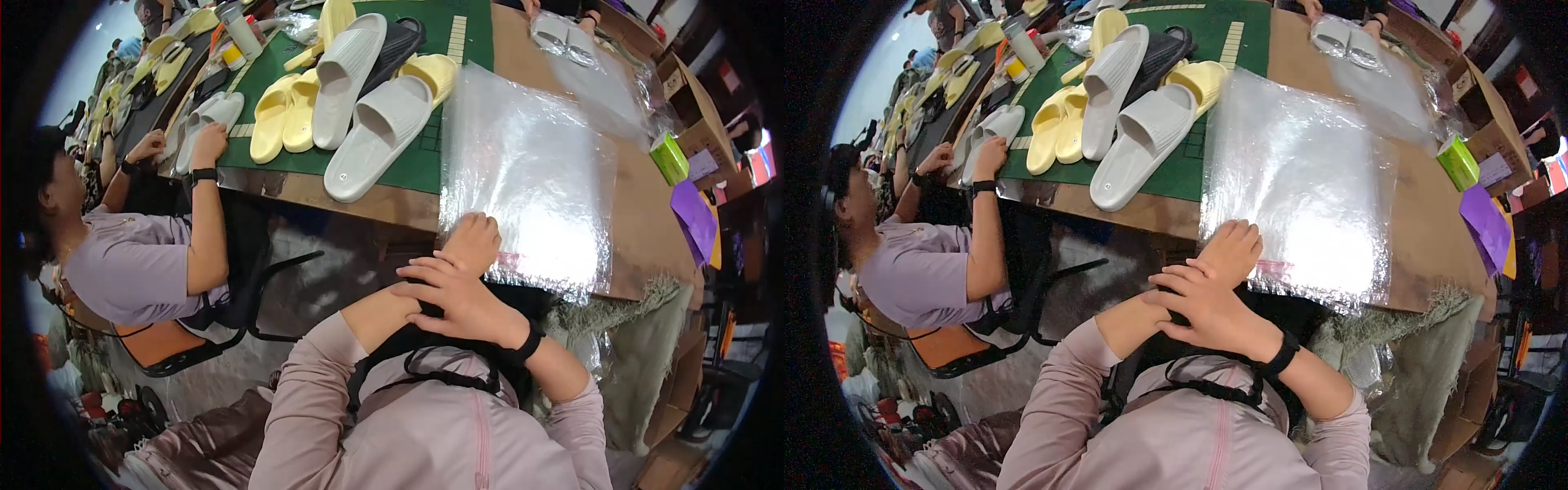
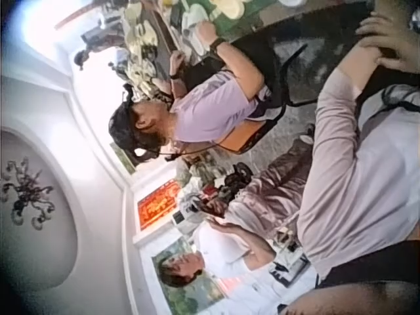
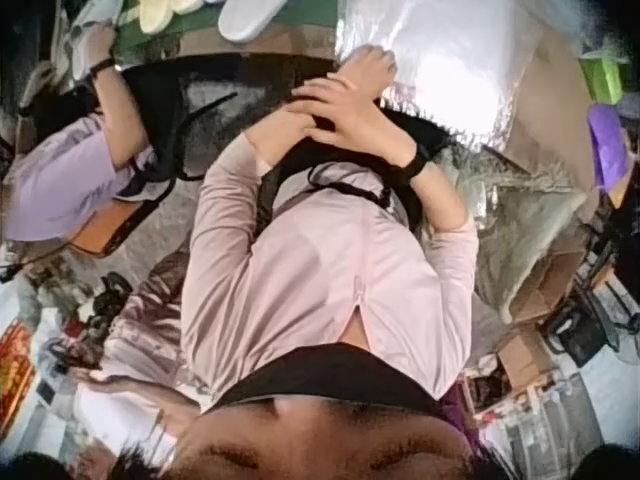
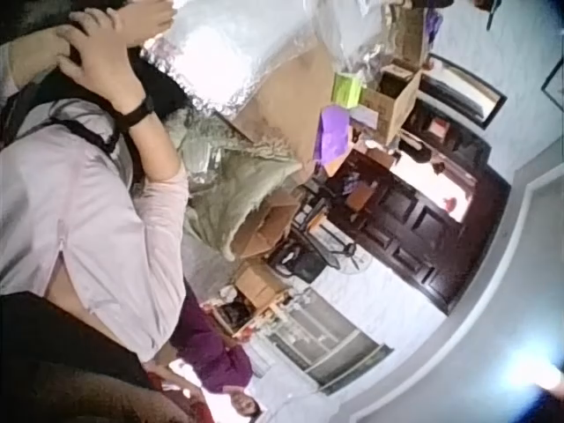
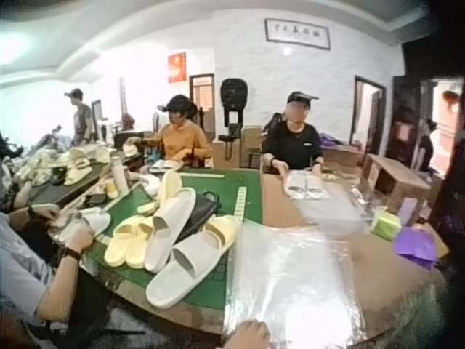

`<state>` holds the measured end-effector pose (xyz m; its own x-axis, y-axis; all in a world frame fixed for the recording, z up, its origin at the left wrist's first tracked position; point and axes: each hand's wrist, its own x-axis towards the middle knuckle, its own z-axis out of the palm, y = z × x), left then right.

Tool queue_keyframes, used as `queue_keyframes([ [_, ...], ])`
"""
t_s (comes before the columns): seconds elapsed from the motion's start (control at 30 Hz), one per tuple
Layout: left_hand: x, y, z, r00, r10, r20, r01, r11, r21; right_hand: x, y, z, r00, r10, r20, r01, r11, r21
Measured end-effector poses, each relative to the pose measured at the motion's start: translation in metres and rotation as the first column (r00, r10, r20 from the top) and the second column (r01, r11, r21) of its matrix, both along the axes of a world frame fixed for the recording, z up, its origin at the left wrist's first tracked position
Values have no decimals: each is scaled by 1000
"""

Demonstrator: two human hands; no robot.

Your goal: Packaging pairs of sandals into plastic bags in a manufacturing workshop.

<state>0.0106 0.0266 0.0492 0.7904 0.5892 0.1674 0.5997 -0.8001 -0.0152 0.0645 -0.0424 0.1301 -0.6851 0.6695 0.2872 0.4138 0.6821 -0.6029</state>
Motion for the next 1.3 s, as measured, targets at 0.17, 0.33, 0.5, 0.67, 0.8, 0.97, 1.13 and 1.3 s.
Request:
queue_keyframes([
  [0.17,-6,0,-12,998,-14,64,13,1000,22,2,1,3,998,-49,-33,46,995,-93],
  [0.33,-5,1,-2,1000,-8,15,9,998,-69,3,-8,2,975,-214,-58,217,975,46],
  [0.5,-5,3,-3,997,-26,79,32,996,-77,7,-8,4,946,-280,-160,278,960,-40],
  [0.67,-3,10,-12,977,-71,202,55,995,81,12,-4,10,953,-263,-154,249,963,-105],
  [0.8,-32,10,-10,700,-122,704,273,956,-106,19,12,16,935,-282,-214,276,959,-58],
  [0.97,-7,-1,-8,902,-59,428,100,992,-75,103,37,-59,574,-790,217,716,612,335],
  [1.13,-14,2,-14,905,-64,421,133,981,-138,105,36,-93,505,-716,482,672,677,302],
  [1.3,-38,11,18,802,-99,589,204,972,-114,101,43,-91,554,-694,461,597,716,362],
])
